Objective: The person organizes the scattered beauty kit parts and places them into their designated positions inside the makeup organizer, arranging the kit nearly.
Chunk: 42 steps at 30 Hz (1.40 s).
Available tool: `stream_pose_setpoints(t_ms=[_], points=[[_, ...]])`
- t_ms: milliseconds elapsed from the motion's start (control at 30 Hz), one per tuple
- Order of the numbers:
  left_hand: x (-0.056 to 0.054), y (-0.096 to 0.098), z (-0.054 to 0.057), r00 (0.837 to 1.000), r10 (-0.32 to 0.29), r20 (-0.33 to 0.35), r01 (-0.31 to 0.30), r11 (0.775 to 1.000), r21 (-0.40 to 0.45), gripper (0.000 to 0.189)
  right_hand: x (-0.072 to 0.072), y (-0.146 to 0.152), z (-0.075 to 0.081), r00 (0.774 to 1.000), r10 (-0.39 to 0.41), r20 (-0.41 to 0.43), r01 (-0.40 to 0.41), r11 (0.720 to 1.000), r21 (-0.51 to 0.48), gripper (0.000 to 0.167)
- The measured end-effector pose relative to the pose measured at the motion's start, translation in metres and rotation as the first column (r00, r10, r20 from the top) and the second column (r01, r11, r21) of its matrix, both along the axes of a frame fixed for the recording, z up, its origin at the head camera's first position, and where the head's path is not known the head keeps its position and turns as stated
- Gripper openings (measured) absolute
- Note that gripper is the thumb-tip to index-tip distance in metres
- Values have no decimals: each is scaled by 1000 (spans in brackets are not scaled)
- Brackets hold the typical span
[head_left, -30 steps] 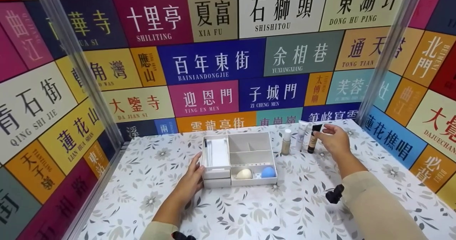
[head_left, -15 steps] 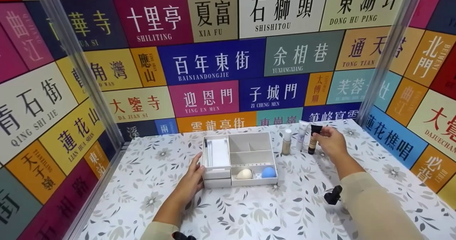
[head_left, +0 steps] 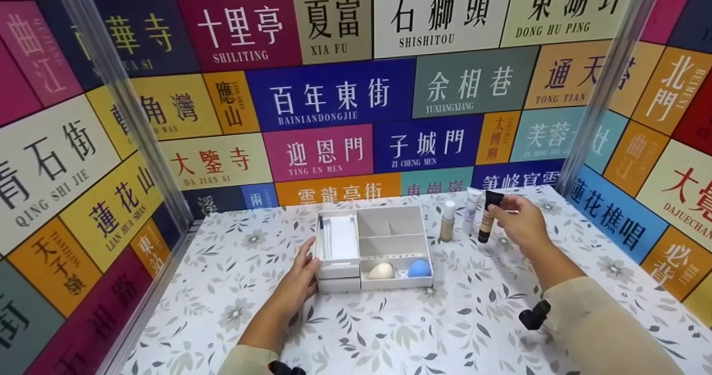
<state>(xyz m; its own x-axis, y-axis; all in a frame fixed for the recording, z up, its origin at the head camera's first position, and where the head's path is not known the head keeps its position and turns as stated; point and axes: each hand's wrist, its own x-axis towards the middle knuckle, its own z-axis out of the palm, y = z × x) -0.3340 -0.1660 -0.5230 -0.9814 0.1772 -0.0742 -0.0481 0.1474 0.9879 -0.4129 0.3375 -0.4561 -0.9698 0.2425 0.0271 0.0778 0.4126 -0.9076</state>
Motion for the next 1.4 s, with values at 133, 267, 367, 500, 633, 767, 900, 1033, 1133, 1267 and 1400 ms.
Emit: stream_pose_setpoints(t_ms=[133,267,367,500,633,767,900,1033,1133,1267,1400], points=[[0,-1,0,1000,4,7,-4,1000,-2,62,10,-9,12,999,30,-42,-30,1000,1,58],[0,-3,0,1000,4,13,-4,1000,-4,62,18,-23,27,993,70,-99,-71,997,-4,57],[-1,-5,0,1000,0,15,0,1000,2,62,23,-36,38,985,110,-134,-112,994,-8,57],[-2,-4,0,1000,-3,18,3,1000,4,61,27,-54,51,975,163,-150,-166,986,-11,56],[-2,-3,-1,1000,-4,13,4,1000,1,62,27,-71,62,967,194,-167,-197,980,-2,53],[-1,-3,0,1000,-6,9,6,1000,3,63,22,-89,72,955,219,-201,-222,975,6,50],[0,-3,1,1000,-6,12,6,1000,1,63,13,-109,76,944,250,-214,-257,966,-5,44],[0,-2,2,1000,11,22,-11,1000,-11,62,3,-130,74,941,269,-207,-283,958,-44,42],[0,-2,2,999,15,30,-15,1000,-12,62,-4,-146,71,936,282,-211,-303,950,-78,41],[0,-1,2,1000,-5,13,5,1000,-13,62,-10,-165,66,932,291,-217,-324,936,-136,38],[-1,-1,2,1000,-14,-3,14,1000,-24,63,-17,-181,59,929,296,-223,-337,926,-172,36]])
